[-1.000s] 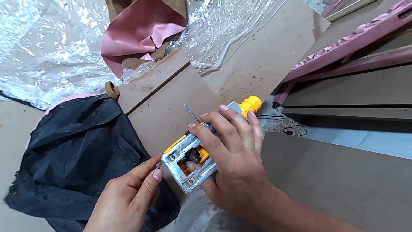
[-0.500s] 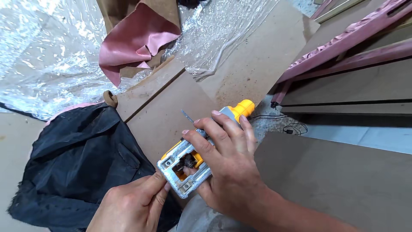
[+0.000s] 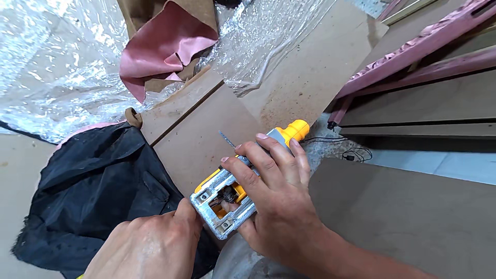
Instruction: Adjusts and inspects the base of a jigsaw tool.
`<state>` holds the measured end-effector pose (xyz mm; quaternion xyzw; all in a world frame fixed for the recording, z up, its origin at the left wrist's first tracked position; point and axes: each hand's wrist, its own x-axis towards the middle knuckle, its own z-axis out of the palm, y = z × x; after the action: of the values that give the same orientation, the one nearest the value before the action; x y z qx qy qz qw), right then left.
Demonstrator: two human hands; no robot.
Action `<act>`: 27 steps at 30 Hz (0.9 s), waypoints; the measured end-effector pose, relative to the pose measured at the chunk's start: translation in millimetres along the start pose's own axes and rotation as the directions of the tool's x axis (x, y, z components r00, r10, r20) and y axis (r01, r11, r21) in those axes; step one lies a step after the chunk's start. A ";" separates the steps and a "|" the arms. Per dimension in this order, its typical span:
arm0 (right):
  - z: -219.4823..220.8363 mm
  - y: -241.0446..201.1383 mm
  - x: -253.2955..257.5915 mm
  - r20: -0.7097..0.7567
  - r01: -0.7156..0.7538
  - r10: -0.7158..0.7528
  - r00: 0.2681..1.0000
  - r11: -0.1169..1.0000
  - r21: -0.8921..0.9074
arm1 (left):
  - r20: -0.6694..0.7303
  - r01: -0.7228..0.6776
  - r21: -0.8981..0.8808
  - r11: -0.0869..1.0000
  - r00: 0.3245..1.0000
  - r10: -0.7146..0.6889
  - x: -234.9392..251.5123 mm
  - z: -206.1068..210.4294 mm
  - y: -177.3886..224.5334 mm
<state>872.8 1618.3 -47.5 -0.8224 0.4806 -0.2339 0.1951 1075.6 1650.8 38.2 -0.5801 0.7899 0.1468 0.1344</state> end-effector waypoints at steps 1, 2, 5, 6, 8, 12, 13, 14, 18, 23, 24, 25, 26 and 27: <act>-0.6 -0.1 0.6 -0.001 0.002 -0.002 1.000 1.000 0.000 | 0.024 -0.007 -0.006 1.000 1.000 0.007 1.3 -1.9 -2.0; -1.5 -0.3 0.9 0.001 0.005 -0.005 1.000 1.000 0.000 | 0.052 -0.015 -0.015 1.000 0.999 0.016 2.4 -4.1 -4.1; -3.5 -0.7 2.1 0.011 0.013 -0.013 1.000 1.000 -0.010 | 0.077 -0.007 -0.009 1.000 0.997 0.008 5.2 -5.4 -6.0; -4.0 -0.7 2.9 0.014 0.015 -0.015 1.000 1.000 -0.018 | 0.079 0.023 0.008 1.000 0.997 -0.024 5.8 -5.6 -3.3; -4.1 -0.3 4.0 0.004 0.024 -0.024 1.000 0.999 -0.037 | 0.075 0.119 0.011 0.993 0.990 -0.119 6.6 -5.9 3.7; -4.1 2.7 5.8 -0.016 0.045 -0.046 0.999 0.998 -0.045 | 0.007 0.175 -0.134 0.975 0.984 -0.176 7.4 -6.1 3.1; -4.6 3.3 6.2 -0.006 0.051 -0.051 0.999 0.998 -0.045 | -0.030 0.118 -0.139 0.983 0.992 -0.124 8.2 -4.2 0.8; -5.0 3.6 6.6 0.003 0.054 -0.054 0.999 0.998 -0.042 | -0.062 0.062 -0.136 0.989 0.996 -0.071 8.7 -2.5 -1.3; -3.2 2.2 4.7 -0.004 0.070 -0.070 0.998 0.996 -0.052 | -0.083 -0.017 -0.127 0.992 0.997 0.007 7.7 -4.1 -5.5; -2.3 -0.5 8.6 0.000 0.069 -0.069 0.998 0.996 -0.048 | -0.061 0.020 -0.265 0.964 0.997 -0.037 12.1 -3.3 -15.2; -1.7 -0.6 9.6 -0.005 0.070 -0.071 0.997 0.996 -0.050 | -0.072 0.042 -0.302 0.952 0.995 -0.067 13.5 -1.9 -18.0; -1.4 -0.3 9.2 -0.012 0.073 -0.074 0.997 0.996 -0.054 | -0.090 0.078 -0.334 0.939 0.989 -0.114 15.3 0.3 -21.8; -1.7 -0.3 6.5 -0.012 0.074 -0.075 0.997 0.996 -0.052 | -0.102 0.135 -0.363 0.922 0.978 -0.183 17.0 2.4 -27.2; -2.2 -0.3 1.9 -0.007 0.075 -0.075 0.997 0.996 -0.050 | -0.056 0.220 -0.393 0.893 0.963 -0.262 17.5 2.5 -33.6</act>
<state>872.5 1616.5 -45.2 -0.8434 0.4559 -0.2328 0.1633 1102.7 1626.8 26.7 -0.6957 0.6738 0.2488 -0.0072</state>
